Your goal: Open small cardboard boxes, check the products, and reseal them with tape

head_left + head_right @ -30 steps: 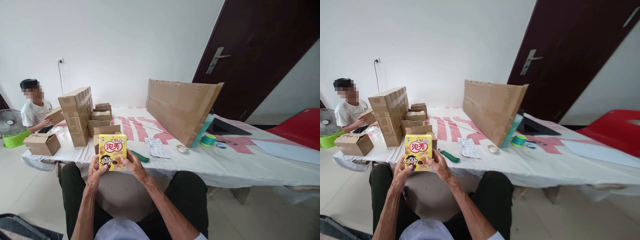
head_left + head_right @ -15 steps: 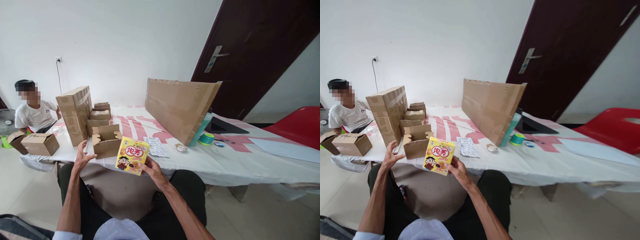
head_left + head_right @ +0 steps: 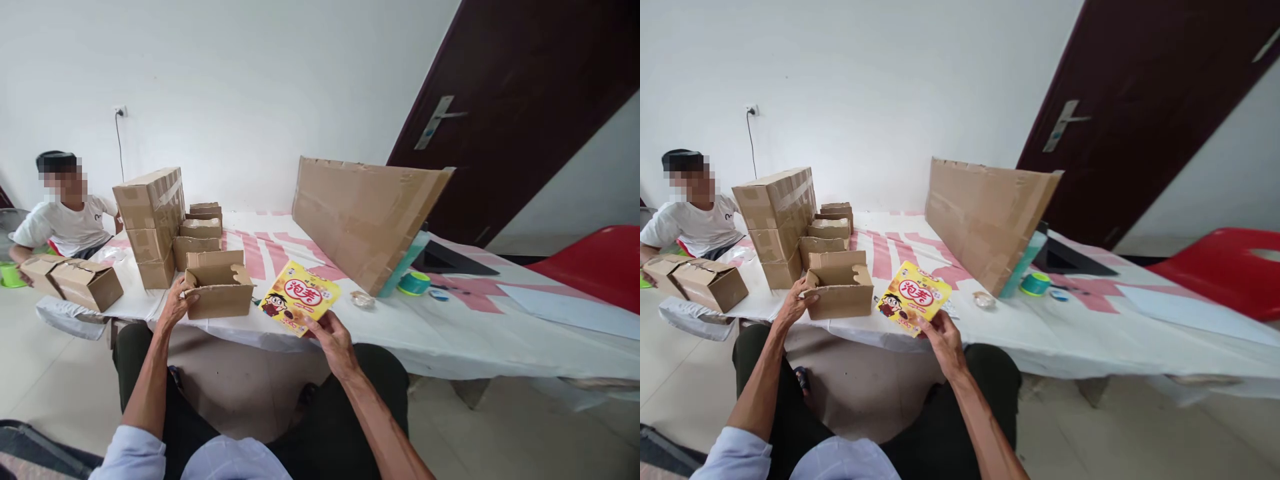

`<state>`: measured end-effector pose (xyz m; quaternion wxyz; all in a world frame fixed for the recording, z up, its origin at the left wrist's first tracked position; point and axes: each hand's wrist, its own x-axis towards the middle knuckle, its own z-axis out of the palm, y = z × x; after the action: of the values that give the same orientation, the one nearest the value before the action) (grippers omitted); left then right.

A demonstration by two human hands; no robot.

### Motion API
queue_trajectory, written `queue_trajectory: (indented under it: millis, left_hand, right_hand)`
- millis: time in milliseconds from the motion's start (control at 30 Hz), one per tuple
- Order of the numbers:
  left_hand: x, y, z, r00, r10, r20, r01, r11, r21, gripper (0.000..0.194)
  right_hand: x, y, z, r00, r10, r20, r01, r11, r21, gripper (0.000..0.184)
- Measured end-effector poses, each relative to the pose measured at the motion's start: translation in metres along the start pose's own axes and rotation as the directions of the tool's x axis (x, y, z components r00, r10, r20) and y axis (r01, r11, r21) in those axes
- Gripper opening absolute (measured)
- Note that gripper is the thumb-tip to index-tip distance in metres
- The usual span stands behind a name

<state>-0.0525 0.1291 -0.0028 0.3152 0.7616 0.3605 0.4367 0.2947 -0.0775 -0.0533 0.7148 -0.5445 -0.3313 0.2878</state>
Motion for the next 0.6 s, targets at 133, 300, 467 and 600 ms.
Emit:
queue_trajectory:
  millis: [133, 300, 467, 600]
  left_hand:
    - [-0.056, 0.017, -0.015, 0.995, 0.019, -0.098, -0.019, 1.000, 0.008, 0.036]
    - [-0.138, 0.053, -0.038, 0.990, 0.027, -0.139, -0.028, 1.000, -0.003, 0.035]
    - [-0.175, 0.086, -0.045, 0.998, 0.035, 0.057, -0.029, 0.994, -0.106, 0.038]
    - [-0.180, 0.093, -0.042, 0.988, 0.035, 0.147, -0.011, 0.987, -0.163, 0.045]
  right_hand:
    - [0.014, 0.006, -0.008, 0.995, -0.050, -0.088, 0.048, 0.999, -0.018, 0.067]
    - [0.033, 0.012, 0.001, 0.996, -0.066, -0.053, 0.063, 0.996, -0.061, 0.074]
    - [0.056, 0.027, 0.044, 0.992, -0.074, 0.104, 0.087, 0.989, -0.119, 0.077]
    - [0.080, 0.042, 0.092, 0.978, -0.026, 0.206, 0.061, 0.984, -0.167, 0.084]
